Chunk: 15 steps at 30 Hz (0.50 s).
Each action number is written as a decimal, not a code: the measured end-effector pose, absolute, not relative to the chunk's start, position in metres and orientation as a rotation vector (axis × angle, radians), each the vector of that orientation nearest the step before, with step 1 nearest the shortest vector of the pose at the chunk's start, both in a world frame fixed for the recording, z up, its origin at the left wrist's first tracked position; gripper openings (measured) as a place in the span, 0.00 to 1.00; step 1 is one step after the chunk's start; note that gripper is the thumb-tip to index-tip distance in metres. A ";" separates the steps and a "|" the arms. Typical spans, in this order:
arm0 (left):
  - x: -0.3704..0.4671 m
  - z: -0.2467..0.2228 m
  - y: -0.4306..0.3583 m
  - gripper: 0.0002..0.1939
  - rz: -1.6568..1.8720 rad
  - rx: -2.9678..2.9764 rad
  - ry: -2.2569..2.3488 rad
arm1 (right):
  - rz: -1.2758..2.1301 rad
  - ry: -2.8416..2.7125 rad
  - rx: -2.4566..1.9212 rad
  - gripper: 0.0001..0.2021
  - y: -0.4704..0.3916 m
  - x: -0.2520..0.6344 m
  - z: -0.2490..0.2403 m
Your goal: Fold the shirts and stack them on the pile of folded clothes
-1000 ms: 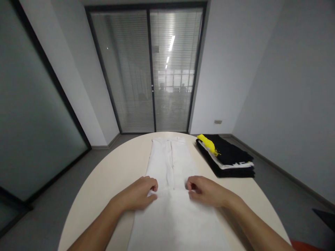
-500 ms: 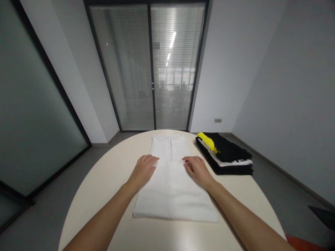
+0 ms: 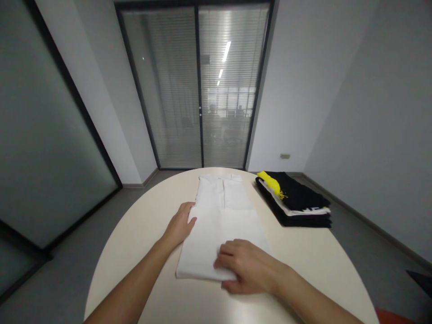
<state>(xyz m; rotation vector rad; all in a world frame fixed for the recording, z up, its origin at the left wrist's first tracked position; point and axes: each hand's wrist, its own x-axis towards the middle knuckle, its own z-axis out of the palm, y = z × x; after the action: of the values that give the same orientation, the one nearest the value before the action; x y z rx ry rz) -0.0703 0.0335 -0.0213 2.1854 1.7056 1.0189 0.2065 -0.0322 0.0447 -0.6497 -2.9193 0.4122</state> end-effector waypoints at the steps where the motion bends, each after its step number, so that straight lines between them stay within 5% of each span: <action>1: -0.069 -0.023 0.034 0.24 1.027 2.190 1.696 | 0.393 -2.938 -0.648 0.14 -0.033 0.204 0.042; 8: -0.063 -0.009 0.023 0.30 0.808 2.220 1.762 | 0.663 -2.879 -0.588 0.11 -0.027 0.208 0.046; 15: -0.059 0.021 0.009 0.11 0.732 2.203 1.899 | 1.351 -2.963 -0.473 0.10 -0.046 0.207 0.038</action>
<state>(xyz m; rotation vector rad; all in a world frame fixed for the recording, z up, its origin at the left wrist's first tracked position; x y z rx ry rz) -0.0588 0.0092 0.0211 2.2033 1.8992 0.7316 0.2068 -0.0461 0.0381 -0.4726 -2.9634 1.3513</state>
